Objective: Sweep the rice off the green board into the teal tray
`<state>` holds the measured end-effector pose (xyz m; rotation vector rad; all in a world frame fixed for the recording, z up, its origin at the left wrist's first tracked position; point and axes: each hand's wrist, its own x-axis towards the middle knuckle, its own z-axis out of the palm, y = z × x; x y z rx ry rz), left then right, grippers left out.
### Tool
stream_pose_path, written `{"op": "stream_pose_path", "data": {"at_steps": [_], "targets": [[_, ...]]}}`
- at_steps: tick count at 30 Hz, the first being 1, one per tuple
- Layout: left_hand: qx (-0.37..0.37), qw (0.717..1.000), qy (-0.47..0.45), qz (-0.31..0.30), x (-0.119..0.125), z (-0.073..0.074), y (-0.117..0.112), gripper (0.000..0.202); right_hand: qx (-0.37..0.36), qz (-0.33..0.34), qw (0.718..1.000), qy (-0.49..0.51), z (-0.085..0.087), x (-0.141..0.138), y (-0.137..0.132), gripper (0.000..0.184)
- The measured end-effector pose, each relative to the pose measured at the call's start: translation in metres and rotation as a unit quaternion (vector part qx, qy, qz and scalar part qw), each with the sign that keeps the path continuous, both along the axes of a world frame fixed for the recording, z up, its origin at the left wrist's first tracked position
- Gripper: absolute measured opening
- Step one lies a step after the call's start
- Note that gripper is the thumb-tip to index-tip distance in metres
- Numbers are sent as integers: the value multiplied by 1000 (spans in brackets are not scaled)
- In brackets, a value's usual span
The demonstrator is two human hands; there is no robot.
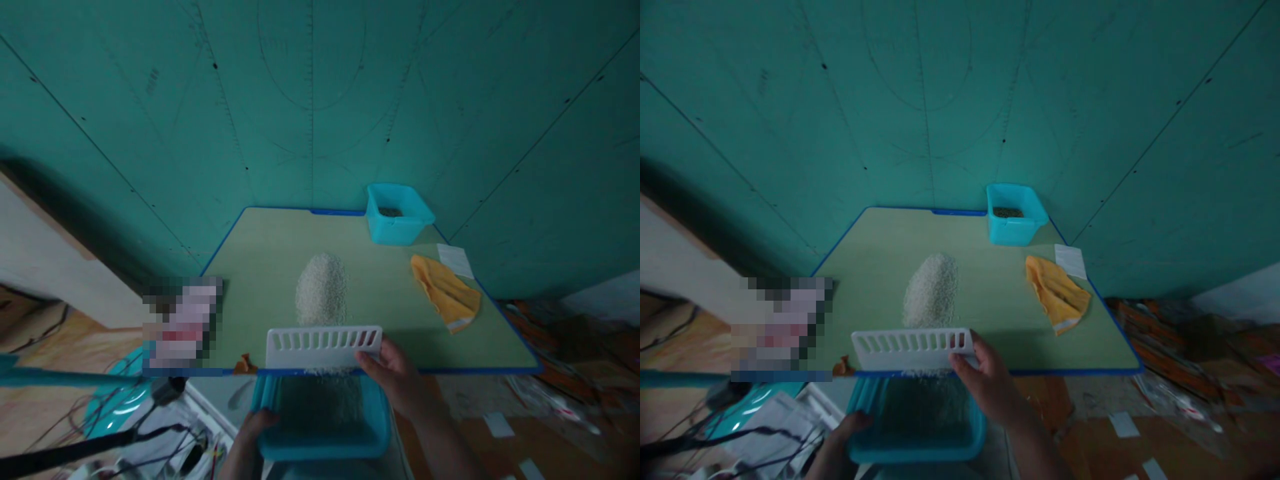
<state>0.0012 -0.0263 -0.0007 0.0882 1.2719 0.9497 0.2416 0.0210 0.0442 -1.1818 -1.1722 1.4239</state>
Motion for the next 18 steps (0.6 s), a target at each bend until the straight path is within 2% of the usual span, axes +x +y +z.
{"op": "stream_pose_path", "data": {"at_steps": [5, 8, 12, 18], "targets": [[6, 1000, -17, 8, -1, -2, -2, 18, -14, -12, 1000, 21, 6, -2, -3, 30], [-2, 1000, 5, 6, -2, -1, -2, 18, -24, -25, 999, 40, 7, -3, -2, 34], [35, 999, 27, -4, -3, 1, -1, 22, -24, -66, 996, 59, 4, -4, 1, 38], [20, 1000, -7, -11, 1, 4, 1, 14, -20, -71, 997, 4, 1, -8, 0, 36]]}}
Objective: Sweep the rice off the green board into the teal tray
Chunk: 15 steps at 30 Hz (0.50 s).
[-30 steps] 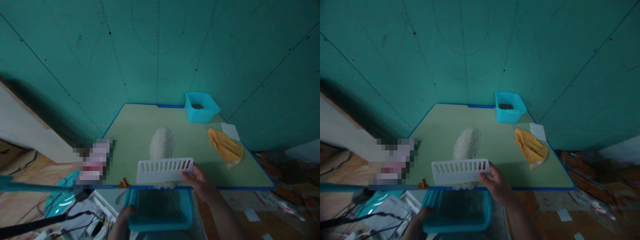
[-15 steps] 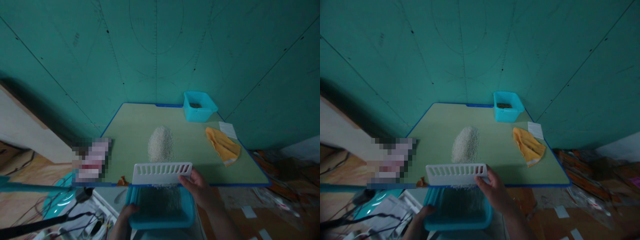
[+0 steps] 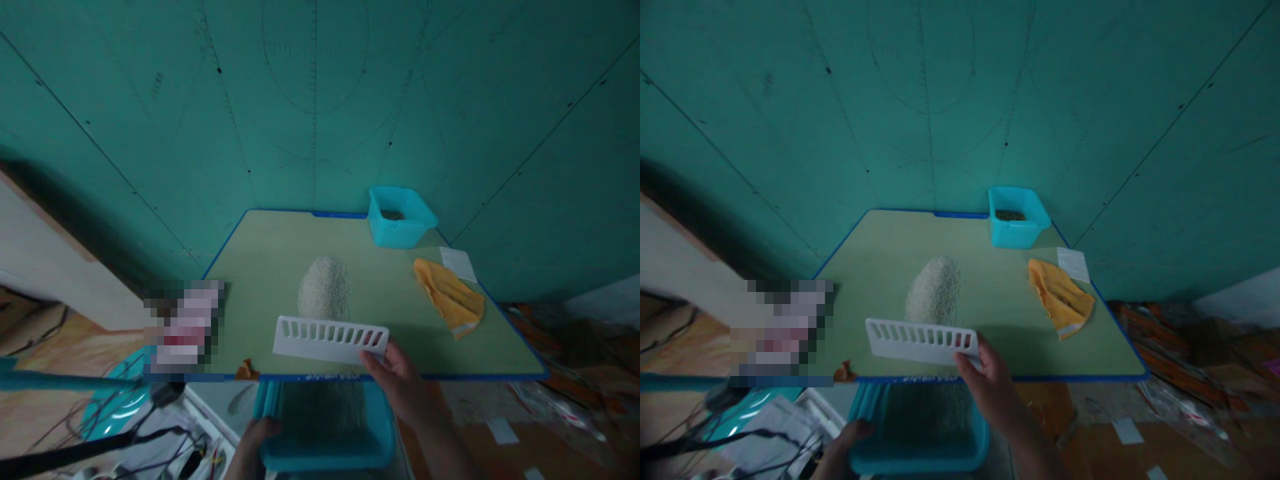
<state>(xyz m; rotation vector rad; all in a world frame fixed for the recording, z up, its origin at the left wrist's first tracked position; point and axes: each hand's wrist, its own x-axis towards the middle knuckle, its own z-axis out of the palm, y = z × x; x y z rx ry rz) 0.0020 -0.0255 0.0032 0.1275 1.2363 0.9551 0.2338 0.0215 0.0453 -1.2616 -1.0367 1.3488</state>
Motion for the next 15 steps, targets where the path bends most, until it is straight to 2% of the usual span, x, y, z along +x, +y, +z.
{"op": "stream_pose_path", "data": {"at_steps": [6, 11, 15], "targets": [[4, 999, -42, -6, 0, -3, -3, 16, 5, 32, 999, -35, 6, -3, -8, 35], [33, 999, -33, -25, -3, -11, -4, 18, 18, 65, 997, -48, 12, -7, -13, 30], [32, 999, -22, -28, -4, -14, -4, 18, 11, 66, 995, -68, 11, -10, -16, 29]]}}
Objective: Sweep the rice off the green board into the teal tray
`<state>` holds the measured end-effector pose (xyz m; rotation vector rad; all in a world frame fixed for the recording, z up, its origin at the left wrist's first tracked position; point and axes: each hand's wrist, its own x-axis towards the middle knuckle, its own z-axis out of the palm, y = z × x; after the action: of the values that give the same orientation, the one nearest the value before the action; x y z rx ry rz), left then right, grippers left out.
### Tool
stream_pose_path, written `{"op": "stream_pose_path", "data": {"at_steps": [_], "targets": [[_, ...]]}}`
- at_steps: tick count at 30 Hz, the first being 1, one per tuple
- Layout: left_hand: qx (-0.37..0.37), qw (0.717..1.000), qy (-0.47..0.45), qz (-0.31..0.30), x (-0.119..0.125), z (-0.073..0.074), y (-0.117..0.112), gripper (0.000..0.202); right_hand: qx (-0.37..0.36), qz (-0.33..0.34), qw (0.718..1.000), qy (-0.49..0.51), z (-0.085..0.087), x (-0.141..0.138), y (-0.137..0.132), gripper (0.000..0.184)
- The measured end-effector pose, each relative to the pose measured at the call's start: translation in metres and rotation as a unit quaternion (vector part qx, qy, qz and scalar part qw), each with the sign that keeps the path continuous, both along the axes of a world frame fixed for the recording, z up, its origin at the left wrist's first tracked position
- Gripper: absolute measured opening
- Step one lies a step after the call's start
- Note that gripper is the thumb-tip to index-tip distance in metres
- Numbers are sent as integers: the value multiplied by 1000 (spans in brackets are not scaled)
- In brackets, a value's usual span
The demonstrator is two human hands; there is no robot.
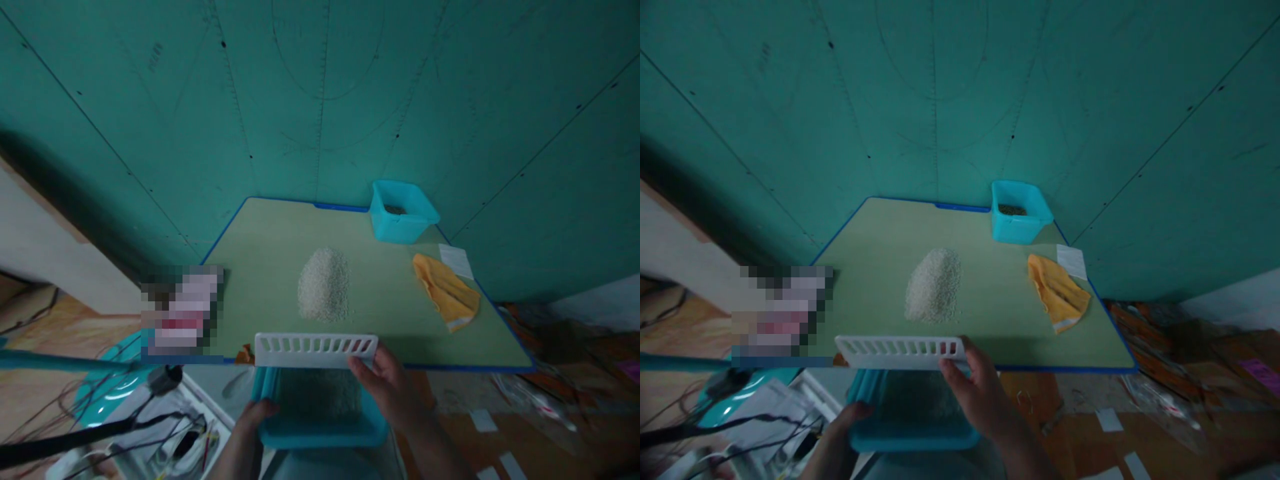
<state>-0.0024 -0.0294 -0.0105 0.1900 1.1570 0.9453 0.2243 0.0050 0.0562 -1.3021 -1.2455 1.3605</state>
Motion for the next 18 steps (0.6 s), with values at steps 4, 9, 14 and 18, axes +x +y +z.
{"op": "stream_pose_path", "data": {"at_steps": [4, 9, 14, 18], "targets": [[8, 1000, -3, -8, -4, -2, -2, 18, -10, -10, 1000, 23, -2, 1, 2, 29], [19, 1000, 22, 3, -5, -4, -2, 12, 8, -119, 982, 144, -7, 8, 19, 32], [-13, 999, 24, 42, 0, 5, 1, 13, 25, -164, 971, 174, -10, 25, 44, 35], [-34, 997, 35, 55, -2, 3, 3, 10, 33, -161, 976, 141, -2, 36, 69, 35]]}}
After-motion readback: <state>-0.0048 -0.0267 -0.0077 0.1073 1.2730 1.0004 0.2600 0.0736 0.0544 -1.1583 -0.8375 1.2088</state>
